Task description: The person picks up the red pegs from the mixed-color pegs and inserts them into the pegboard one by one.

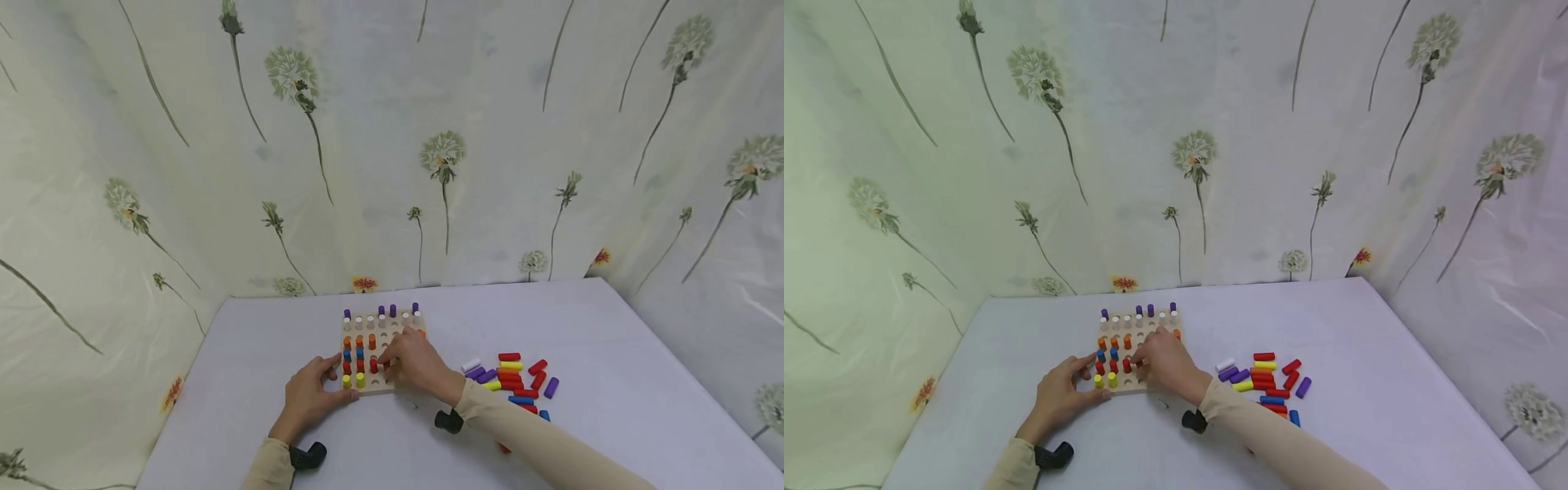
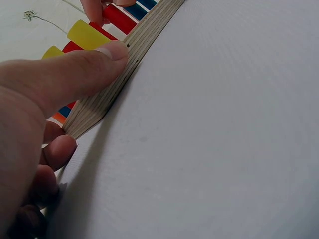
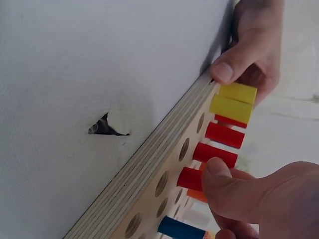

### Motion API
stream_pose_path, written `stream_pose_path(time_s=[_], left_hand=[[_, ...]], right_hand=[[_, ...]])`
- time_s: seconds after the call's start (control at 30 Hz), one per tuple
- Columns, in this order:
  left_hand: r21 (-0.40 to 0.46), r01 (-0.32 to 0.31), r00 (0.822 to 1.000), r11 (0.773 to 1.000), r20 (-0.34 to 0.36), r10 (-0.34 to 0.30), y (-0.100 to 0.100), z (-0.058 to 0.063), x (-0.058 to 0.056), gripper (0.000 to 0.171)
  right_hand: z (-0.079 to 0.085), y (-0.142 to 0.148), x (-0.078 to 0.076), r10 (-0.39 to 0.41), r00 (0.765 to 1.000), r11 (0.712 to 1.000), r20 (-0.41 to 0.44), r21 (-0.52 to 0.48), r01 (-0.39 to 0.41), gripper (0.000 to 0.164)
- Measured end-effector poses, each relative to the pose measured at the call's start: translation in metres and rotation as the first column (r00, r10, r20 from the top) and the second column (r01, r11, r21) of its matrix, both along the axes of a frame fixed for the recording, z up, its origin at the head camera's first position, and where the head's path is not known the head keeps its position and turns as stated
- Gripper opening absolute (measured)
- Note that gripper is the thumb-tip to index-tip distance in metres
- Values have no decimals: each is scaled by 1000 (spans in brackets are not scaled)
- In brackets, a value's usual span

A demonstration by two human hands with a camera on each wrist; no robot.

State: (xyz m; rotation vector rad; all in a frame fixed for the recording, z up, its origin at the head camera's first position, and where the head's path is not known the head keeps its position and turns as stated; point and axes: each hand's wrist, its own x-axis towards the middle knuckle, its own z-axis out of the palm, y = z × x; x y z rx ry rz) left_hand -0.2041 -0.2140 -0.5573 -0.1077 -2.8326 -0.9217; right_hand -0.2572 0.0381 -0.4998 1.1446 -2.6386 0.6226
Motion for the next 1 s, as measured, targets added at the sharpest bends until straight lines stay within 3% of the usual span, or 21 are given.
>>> stream_pose_path(time_s=[0.27, 0.53, 0.67, 1.0], left_hand=[[2, -12, 1000, 1000, 25, 12, -2, -1, 1, 87], [5, -9, 1000, 1000, 16, 9, -1, -3, 1, 87], [12, -8, 1000, 1000, 12, 8, 0, -3, 0, 87], [25, 3, 1000, 1000, 23, -3, -3, 1, -1, 87]], right_hand=[[9, 5, 9, -7, 998, 1000, -61, -1, 7, 21], [16, 33, 12, -15, 995, 996, -101, -88, 6, 16], [20, 56, 10, -64, 993, 994, -102, -90, 55, 17], [20, 110, -1, -182, 981, 983, -68, 12, 183, 22]])
